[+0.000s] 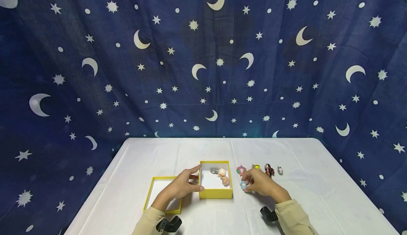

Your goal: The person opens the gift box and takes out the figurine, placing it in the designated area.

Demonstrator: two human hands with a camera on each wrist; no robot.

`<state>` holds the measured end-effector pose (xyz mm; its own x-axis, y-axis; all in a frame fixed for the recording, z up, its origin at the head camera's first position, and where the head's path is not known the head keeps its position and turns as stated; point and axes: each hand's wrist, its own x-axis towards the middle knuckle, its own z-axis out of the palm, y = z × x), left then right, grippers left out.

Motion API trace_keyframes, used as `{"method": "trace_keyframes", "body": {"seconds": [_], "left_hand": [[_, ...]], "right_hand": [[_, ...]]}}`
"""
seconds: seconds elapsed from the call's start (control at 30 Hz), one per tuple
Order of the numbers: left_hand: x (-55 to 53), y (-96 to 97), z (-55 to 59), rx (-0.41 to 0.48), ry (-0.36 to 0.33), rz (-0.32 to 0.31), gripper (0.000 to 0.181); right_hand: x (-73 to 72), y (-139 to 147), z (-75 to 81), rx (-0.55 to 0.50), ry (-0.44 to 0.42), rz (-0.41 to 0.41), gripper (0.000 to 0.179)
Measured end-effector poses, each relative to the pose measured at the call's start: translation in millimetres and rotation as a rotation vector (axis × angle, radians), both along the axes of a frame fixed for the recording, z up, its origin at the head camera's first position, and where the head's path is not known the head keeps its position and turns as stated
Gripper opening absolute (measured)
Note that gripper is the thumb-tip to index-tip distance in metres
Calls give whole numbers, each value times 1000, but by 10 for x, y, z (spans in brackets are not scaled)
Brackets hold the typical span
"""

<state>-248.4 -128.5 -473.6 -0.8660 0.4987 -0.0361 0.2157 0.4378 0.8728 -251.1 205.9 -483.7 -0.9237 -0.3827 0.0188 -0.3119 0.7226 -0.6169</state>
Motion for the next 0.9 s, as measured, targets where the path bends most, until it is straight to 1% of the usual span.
{"method": "trace_keyframes", "body": {"seconds": [0.3, 0.4, 0.57, 0.73, 0.9], "left_hand": [[4, -3, 5, -9, -4, 4, 85], [2, 5, 11, -12, -5, 7, 85], [-8, 19, 20, -19, -2, 13, 85], [-10, 14, 20, -21, 1, 10, 86], [-5, 11, 9, -15, 3, 7, 84]], "right_hand": [[-1, 4, 23, 13, -27, 5, 29], [2, 22, 51, -7, -40, 24, 31], [9, 78, 124, -22, -36, 45, 37], [14, 104, 179, -2, -10, 32, 36], [1, 132, 201, 3, -6, 2, 35]]}}
